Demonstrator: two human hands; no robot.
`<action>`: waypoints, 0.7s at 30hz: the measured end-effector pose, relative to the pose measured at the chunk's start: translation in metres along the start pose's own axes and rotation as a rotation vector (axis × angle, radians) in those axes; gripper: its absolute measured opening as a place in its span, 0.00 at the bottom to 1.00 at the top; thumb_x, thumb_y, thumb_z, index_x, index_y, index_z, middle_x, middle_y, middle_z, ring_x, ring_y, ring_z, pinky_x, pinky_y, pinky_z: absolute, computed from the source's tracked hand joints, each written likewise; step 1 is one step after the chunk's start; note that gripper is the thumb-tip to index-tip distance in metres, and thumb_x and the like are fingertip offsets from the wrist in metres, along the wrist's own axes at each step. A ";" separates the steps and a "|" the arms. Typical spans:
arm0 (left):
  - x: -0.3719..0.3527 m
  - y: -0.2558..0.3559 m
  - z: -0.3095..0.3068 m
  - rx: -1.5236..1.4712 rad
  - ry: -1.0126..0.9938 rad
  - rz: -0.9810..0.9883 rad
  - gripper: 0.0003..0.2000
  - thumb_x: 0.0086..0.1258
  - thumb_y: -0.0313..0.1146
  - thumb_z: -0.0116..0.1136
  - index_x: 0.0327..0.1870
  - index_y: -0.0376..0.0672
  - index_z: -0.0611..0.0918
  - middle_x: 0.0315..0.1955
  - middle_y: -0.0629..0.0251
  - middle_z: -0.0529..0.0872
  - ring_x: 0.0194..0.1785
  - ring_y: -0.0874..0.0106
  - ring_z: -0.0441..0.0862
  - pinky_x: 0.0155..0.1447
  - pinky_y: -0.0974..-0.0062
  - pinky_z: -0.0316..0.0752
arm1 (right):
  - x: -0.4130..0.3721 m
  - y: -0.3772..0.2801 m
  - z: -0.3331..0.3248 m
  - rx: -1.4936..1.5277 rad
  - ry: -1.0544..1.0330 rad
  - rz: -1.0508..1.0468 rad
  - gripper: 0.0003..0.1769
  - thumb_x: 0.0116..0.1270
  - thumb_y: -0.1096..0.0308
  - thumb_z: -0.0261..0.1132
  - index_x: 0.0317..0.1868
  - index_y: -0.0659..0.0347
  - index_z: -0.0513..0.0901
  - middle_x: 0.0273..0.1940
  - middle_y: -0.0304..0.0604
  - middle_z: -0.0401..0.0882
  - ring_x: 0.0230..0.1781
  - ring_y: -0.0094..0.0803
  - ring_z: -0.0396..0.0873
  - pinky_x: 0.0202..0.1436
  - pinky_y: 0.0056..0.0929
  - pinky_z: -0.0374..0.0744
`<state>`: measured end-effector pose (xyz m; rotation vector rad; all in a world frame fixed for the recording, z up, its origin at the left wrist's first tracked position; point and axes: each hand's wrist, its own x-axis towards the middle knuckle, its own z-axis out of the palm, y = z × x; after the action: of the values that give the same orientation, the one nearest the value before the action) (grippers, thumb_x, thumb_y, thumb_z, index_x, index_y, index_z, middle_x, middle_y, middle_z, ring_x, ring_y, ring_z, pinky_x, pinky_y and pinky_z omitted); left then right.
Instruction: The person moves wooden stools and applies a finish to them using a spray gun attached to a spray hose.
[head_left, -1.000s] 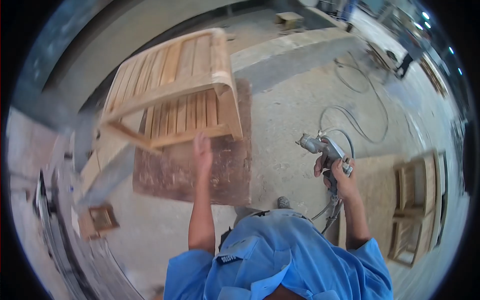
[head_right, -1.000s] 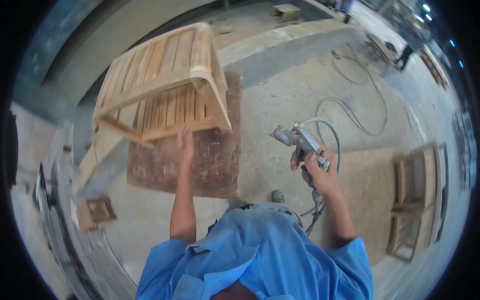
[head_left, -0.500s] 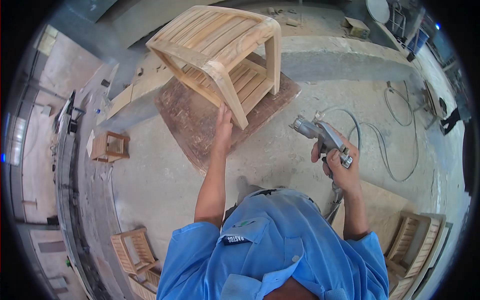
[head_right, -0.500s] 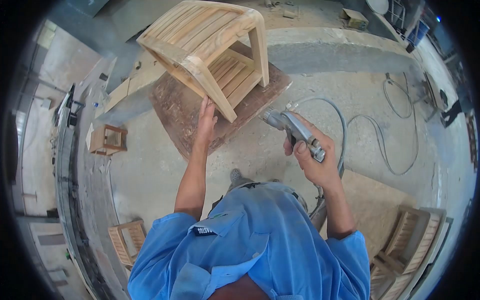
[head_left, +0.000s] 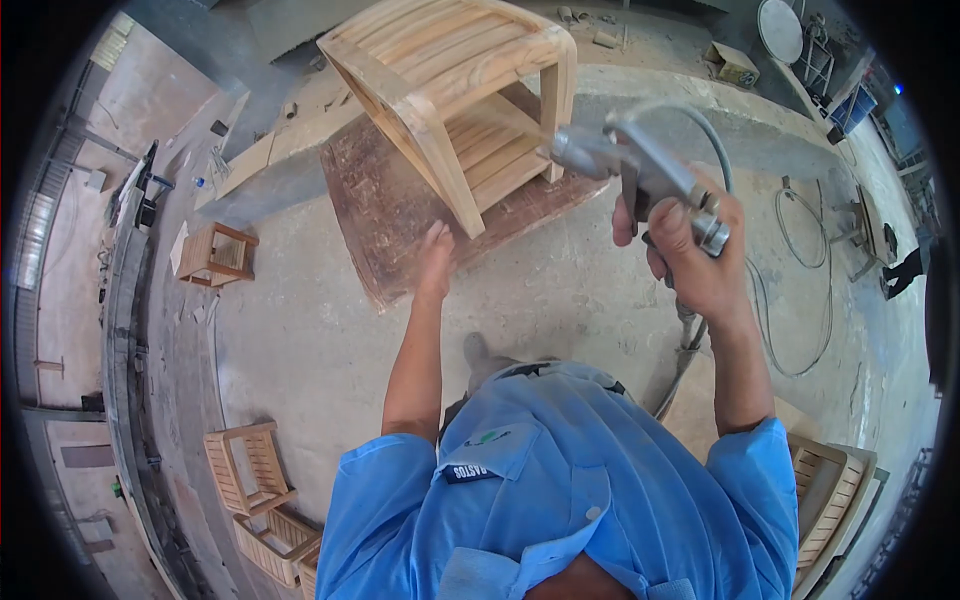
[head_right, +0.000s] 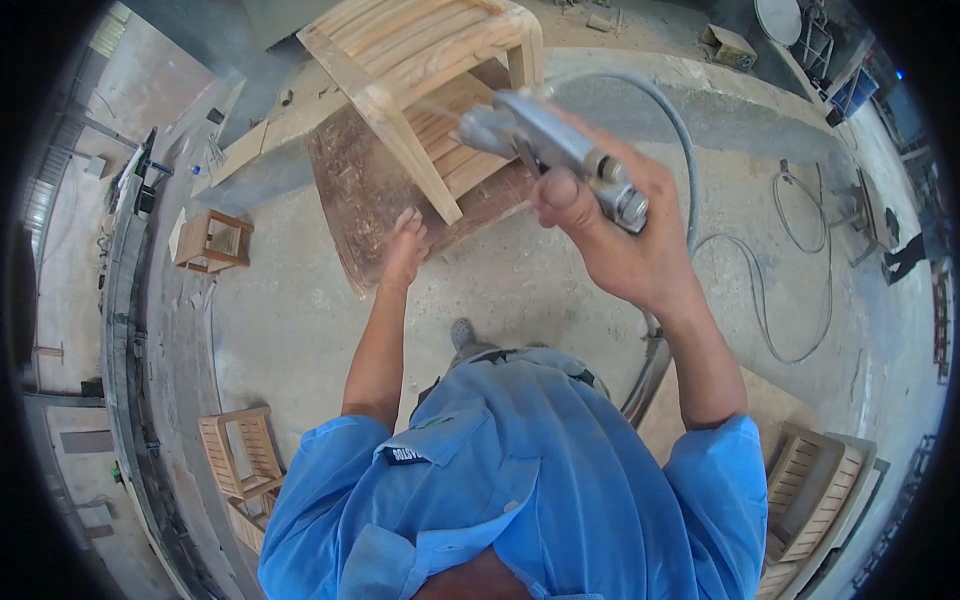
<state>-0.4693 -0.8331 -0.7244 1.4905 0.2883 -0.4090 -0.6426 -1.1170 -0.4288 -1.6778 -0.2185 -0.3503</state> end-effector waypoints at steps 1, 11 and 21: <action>-0.003 -0.025 -0.019 -0.006 0.056 -0.062 0.31 0.73 0.45 0.52 0.74 0.50 0.60 0.71 0.63 0.64 0.74 0.60 0.60 0.70 0.42 0.53 | -0.011 0.012 -0.002 -0.081 -0.013 0.014 0.40 0.66 0.40 0.62 0.65 0.66 0.73 0.30 0.38 0.80 0.29 0.20 0.76 0.30 0.20 0.74; -0.160 -0.250 -0.168 -0.030 0.514 -0.548 0.09 0.64 0.38 0.53 0.43 0.52 0.78 0.39 0.70 0.77 0.44 0.66 0.76 0.44 0.48 0.67 | -0.062 0.046 -0.001 0.093 0.035 0.068 0.42 0.62 0.41 0.67 0.64 0.68 0.74 0.41 0.43 0.84 0.35 0.23 0.80 0.38 0.23 0.79; -0.280 -0.336 -0.193 0.753 0.227 -0.116 0.06 0.61 0.35 0.57 0.27 0.44 0.79 0.27 0.57 0.79 0.37 0.54 0.81 0.39 0.56 0.76 | -0.093 0.179 0.024 -0.098 -0.129 0.187 0.29 0.67 0.57 0.68 0.62 0.65 0.76 0.37 0.47 0.83 0.32 0.22 0.77 0.40 0.22 0.77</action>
<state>-0.8543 -0.6282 -0.9195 2.2734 0.4292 -0.4667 -0.6659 -1.1124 -0.6306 -1.8040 -0.1401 -0.1142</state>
